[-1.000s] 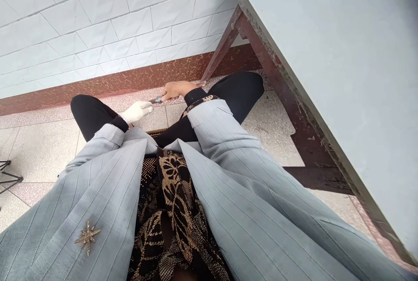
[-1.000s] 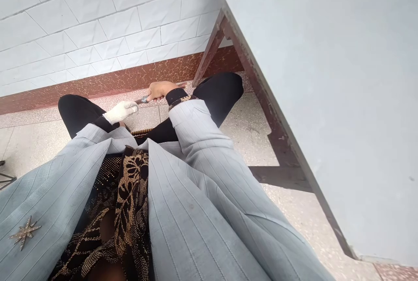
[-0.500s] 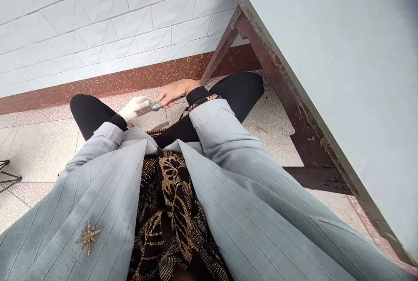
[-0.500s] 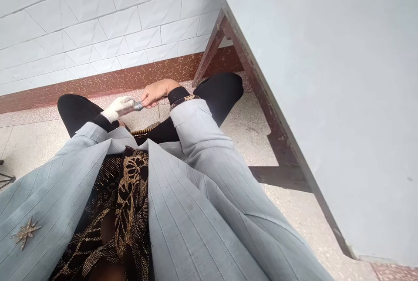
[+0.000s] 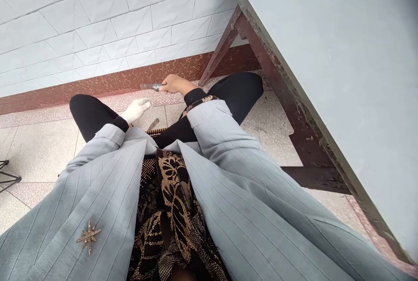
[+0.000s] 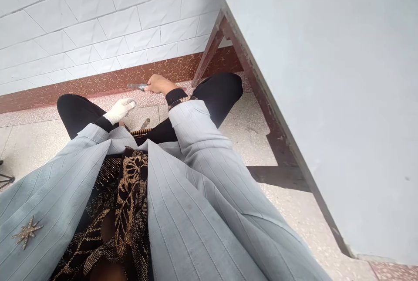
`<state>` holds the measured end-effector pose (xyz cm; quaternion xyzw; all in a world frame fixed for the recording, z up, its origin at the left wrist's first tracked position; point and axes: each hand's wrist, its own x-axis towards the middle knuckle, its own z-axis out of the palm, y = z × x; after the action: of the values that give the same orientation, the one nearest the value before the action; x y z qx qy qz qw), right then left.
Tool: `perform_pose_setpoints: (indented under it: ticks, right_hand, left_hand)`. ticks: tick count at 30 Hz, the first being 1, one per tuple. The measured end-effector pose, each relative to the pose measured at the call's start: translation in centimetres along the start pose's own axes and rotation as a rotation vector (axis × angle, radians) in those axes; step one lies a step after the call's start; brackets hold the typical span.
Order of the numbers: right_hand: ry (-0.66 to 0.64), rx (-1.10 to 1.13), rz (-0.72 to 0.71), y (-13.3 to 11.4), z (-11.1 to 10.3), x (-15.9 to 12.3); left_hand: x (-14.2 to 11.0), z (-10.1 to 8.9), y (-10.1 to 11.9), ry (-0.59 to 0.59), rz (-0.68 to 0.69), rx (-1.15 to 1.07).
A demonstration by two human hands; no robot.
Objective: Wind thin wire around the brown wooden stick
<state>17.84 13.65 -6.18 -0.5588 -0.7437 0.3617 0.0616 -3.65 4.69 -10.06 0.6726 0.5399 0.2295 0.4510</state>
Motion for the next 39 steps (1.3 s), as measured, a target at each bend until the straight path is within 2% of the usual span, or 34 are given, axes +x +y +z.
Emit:
perform_pose_setpoints:
  ticks: [5, 9, 14, 17, 20, 22, 25, 29, 32, 35, 39]
  right_hand:
    - [-0.151, -0.318, -0.024, -1.1, 0.3, -0.6]
    - [-0.332, -0.414, -0.026, -0.6, 0.8, -0.1]
    - [-0.707, -0.227, -0.024, 0.3, 1.2, 0.5]
    - [-0.83, -0.105, -0.134, 0.5, 1.1, 0.5]
    - [-0.88, 0.067, -0.309, 0.7, 0.4, 0.3]
    - [-0.838, 0.207, -0.427, 1.0, -0.3, 0.1]
    - [-0.588, 0.419, -0.497, 1.3, -1.2, -0.5]
    - [-0.17, 0.559, -0.349, 0.7, -1.3, -1.0]
    - [0.045, 0.55, -0.217, 0.3, -0.9, -0.7]
    - [0.12, 0.486, -0.13, 0.7, -0.7, 0.2]
    - [0.124, 0.412, -0.068, 1.4, -0.8, 0.9]
  left_hand:
    - [0.0, -0.3, 0.9, -0.006, 0.063, 0.24]
    - [0.4, -0.9, 1.7, -0.027, 0.115, 0.398]
    - [0.6, -1.5, 2.5, -0.017, 0.144, 0.368]
    - [0.6, -1.7, 2.4, -0.003, 0.117, 0.236]
    - [0.8, -1.4, 1.7, 0.023, 0.075, 0.052]
    - [0.9, -1.2, 1.0, 0.043, 0.032, -0.059]
    - [0.9, -1.0, 0.1, 0.065, 0.01, -0.163]
    - [0.3, -0.8, -0.1, 0.061, 0.051, -0.177]
    - [-0.2, -0.4, 0.6, 0.005, 0.02, -0.125]
    - [-0.5, -0.1, 1.3, 0.003, -0.011, -0.117]
    - [-0.7, -0.3, 1.5, 0.066, -0.022, -0.111]
